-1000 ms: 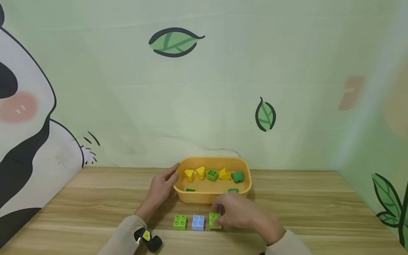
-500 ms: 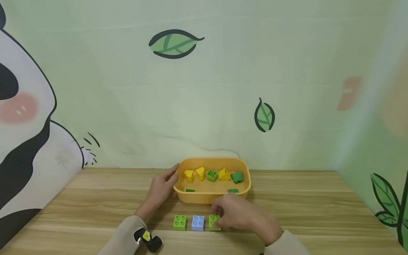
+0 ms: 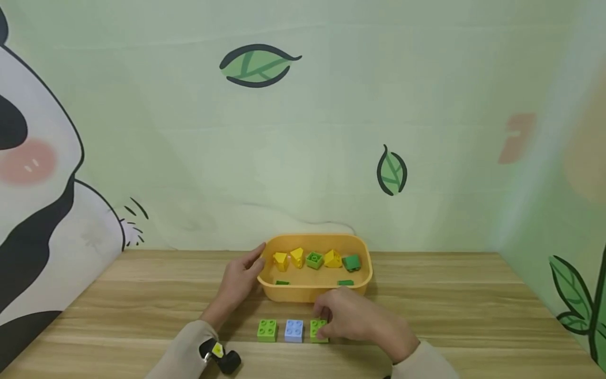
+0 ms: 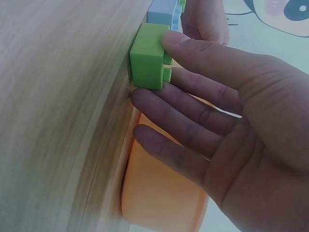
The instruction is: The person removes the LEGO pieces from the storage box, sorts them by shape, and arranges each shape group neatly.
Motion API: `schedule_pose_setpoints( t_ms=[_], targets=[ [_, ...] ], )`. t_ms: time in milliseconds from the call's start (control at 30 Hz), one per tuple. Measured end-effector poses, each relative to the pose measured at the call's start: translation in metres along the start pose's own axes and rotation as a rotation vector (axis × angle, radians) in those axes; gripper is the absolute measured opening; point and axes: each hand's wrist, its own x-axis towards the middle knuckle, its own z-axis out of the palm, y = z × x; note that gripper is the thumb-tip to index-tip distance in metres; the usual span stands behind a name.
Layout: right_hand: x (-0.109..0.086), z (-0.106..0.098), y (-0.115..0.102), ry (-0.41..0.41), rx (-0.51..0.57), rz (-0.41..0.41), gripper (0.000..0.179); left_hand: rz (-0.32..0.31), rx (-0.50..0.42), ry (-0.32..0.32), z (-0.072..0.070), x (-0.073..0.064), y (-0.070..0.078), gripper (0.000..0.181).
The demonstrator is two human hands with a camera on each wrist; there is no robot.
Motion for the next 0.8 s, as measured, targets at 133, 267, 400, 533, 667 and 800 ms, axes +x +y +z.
schedule_pose_setpoints(
  t_ms=[133, 267, 400, 533, 667, 800],
  targets=[
    [0.0003, 0.0000, 0.0000, -0.004, 0.003, 0.001, 0.019, 0.001, 0.006, 0.000, -0.0005, -0.0001, -0.0001, 0.047],
    [0.0002, 0.0001, 0.0001, -0.011, 0.007, 0.007, 0.018, 0.001, 0.012, 0.000, -0.0007, -0.0005, -0.0009, 0.047],
    [0.0001, 0.0001, 0.0004, -0.013, 0.007, 0.004, 0.017, -0.005, 0.007, 0.002, -0.0002, -0.0007, -0.0010, 0.047],
    [0.0003, -0.0001, 0.0007, -0.010, 0.004, -0.002, 0.017, -0.002, 0.012, 0.008, 0.0001, -0.0008, -0.0004, 0.047],
    [0.0004, -0.0003, 0.0004, -0.007, -0.001, 0.003, 0.017, -0.003, 0.012, 0.002, -0.0001, -0.0007, 0.0007, 0.048],
    [0.0001, -0.0010, -0.0003, -0.007, 0.005, 0.004, 0.017, -0.003, 0.010, -0.001, 0.0000, -0.0008, 0.0013, 0.048]
  ],
)
